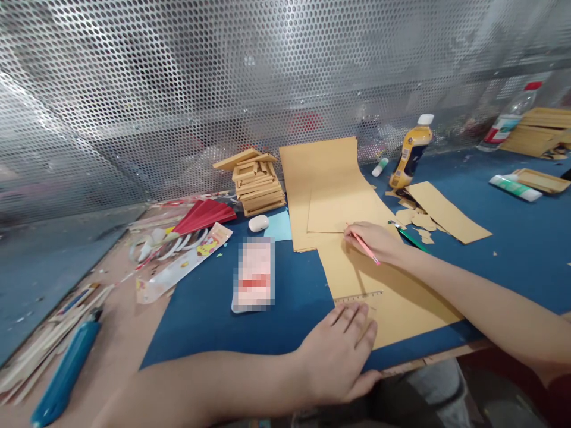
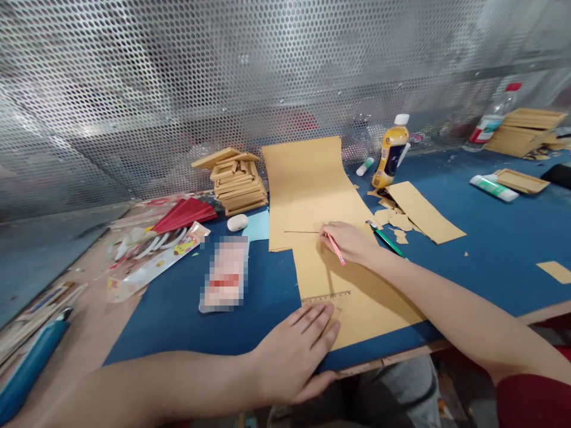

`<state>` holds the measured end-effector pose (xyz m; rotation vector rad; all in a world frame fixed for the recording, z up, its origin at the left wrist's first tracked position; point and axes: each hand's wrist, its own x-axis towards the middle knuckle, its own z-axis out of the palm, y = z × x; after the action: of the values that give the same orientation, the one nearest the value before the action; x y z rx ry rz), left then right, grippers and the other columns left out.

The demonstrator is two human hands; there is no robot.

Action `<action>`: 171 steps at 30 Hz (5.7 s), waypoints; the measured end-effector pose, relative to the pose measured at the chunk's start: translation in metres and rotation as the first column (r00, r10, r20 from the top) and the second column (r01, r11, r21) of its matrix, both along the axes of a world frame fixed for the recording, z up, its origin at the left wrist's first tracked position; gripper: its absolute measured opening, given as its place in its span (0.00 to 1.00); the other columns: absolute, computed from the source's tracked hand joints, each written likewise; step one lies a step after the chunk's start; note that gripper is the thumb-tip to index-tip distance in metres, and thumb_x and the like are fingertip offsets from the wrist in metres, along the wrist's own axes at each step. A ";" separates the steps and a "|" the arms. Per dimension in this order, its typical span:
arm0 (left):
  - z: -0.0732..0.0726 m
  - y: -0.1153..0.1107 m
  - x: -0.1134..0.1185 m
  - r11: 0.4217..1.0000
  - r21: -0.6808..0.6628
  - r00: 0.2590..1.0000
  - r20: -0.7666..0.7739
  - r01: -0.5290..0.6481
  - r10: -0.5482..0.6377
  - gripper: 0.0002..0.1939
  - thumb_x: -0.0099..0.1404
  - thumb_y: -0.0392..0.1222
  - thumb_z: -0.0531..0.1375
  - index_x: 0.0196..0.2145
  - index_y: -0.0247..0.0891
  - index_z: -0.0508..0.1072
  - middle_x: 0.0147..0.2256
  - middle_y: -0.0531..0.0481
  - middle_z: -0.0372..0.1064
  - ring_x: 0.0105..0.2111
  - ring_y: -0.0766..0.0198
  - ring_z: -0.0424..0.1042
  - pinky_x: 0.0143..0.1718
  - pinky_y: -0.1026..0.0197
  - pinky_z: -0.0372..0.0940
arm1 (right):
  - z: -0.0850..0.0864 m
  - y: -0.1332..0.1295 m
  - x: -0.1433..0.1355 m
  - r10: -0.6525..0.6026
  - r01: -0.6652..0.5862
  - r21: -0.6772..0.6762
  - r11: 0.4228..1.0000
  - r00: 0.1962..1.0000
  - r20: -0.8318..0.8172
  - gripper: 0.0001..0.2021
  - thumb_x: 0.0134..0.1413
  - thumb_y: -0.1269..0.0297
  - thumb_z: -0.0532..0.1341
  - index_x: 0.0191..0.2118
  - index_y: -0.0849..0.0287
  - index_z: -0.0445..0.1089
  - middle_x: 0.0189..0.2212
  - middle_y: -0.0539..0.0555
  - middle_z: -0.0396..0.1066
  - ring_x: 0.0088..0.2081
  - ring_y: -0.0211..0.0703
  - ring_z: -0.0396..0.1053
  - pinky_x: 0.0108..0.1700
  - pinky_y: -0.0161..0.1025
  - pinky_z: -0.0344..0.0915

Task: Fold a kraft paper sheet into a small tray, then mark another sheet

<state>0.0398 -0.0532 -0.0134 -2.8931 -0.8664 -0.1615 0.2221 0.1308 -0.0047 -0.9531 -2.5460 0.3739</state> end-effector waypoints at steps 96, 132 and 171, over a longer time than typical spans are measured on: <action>-0.011 0.003 0.001 0.913 -0.398 0.986 0.096 -0.085 0.133 0.38 0.68 0.58 0.45 0.65 0.27 0.46 0.65 0.32 0.34 0.66 0.48 0.33 0.64 0.50 0.39 | -0.013 0.008 -0.001 0.019 -0.018 0.025 1.000 1.000 -0.012 0.02 0.56 0.69 0.55 0.34 0.57 0.63 0.30 0.53 0.68 0.32 0.42 0.65 0.36 0.39 0.60; -0.008 0.002 0.002 0.918 -0.387 0.990 0.069 -0.088 0.123 0.38 0.68 0.58 0.45 0.65 0.26 0.46 0.65 0.31 0.36 0.65 0.47 0.34 0.64 0.49 0.39 | -0.012 0.006 -0.002 0.014 -0.013 0.035 0.999 1.000 -0.014 0.02 0.57 0.68 0.55 0.33 0.58 0.63 0.29 0.53 0.68 0.31 0.42 0.64 0.35 0.38 0.59; -0.005 0.003 0.002 0.920 -0.382 0.993 0.045 -0.086 0.111 0.38 0.69 0.58 0.43 0.65 0.25 0.45 0.65 0.30 0.36 0.65 0.46 0.34 0.65 0.49 0.38 | -0.014 0.000 -0.007 -0.064 0.049 0.191 0.980 0.995 0.075 0.06 0.60 0.65 0.54 0.34 0.59 0.66 0.32 0.55 0.70 0.36 0.46 0.66 0.43 0.43 0.59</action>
<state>0.0422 -0.0507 -0.0184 -3.2014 -1.1716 -0.0868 0.2153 0.1311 -0.0182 -0.9833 -2.5650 0.0755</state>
